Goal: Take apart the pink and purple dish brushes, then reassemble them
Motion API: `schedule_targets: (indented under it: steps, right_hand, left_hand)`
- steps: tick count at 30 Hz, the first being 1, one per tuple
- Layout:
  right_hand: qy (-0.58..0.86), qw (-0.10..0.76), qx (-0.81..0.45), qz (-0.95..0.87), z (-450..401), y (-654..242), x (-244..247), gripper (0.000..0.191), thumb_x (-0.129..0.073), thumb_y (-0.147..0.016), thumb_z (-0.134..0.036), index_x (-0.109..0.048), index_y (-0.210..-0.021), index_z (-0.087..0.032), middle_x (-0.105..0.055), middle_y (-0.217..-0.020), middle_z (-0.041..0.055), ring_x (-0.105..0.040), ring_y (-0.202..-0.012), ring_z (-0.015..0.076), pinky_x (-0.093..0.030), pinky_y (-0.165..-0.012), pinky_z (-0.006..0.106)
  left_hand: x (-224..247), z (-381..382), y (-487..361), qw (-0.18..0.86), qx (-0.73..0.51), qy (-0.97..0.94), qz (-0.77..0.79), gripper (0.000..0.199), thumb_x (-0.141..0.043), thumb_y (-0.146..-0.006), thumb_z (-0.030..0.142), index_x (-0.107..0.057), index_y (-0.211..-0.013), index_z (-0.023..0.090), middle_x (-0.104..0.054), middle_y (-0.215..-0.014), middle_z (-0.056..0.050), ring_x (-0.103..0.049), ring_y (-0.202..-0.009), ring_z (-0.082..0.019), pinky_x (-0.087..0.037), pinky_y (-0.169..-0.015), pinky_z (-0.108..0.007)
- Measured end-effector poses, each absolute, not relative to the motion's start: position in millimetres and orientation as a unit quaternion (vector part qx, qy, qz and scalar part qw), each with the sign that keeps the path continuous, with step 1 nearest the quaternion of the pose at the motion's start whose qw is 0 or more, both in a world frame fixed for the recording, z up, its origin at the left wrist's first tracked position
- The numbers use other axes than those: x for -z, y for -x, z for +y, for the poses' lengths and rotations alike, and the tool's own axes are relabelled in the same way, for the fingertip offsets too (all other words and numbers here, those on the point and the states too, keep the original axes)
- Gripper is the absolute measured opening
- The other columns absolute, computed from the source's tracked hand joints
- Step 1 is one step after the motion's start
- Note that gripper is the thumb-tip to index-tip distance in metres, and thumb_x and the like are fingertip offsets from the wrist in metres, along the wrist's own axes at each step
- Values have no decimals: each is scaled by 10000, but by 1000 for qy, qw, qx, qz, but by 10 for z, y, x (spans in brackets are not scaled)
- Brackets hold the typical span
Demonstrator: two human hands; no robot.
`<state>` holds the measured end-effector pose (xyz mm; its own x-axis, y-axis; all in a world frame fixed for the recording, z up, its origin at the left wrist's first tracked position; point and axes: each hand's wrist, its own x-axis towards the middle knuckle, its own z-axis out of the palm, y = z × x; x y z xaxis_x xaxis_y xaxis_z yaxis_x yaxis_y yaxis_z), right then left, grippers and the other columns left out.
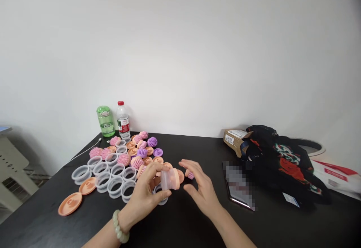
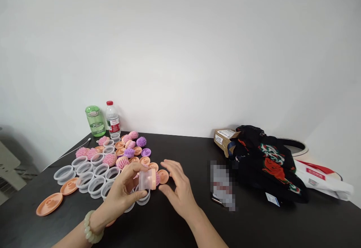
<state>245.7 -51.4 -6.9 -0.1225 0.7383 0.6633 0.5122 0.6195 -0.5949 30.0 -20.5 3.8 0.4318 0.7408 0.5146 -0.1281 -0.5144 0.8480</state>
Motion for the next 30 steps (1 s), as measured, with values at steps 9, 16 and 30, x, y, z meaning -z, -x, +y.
schedule_targets:
  steps: [9, 16, 30]
  right_hand:
    - [399, 487, -180, -755, -569, -2295, 34, 376, -512, -968, -514, -562, -1271, -296, -674, -1137, 56, -628, -1015, 225, -542, -869, 343]
    - [378, 491, -179, -764, -590, -2280, 20, 427, -456, -973, -560, -563, -1276, -278, -651, -1119, 80, -593, -1032, 238, -546, -815, 337]
    - [346, 543, -45, -764, -565, -2384, 19, 341, -626, -881, -117, -556, -1161, -298, -612, -1165, 71, -591, -1109, 254, -513, -927, 443]
  left_hand:
    - [-8, -209, -277, 327, -409, -802, 287, 466, -778, -774, 435, -608, -1182, 285, -661, -1171, -78, -616, -1099, -278, -497, -974, -439]
    - [-47, -192, -240, 222, -420, -833, 282, 515, -816, -711, 476, -634, -1145, 266, -726, -1082, -53, -666, -1013, -258, -505, -908, -375]
    - [-128, -224, -244, 242, -418, -801, 355, 329, -441, -922, 432, -581, -760, 182, -566, -698, -11, -514, -638, -171, -411, -612, -295]
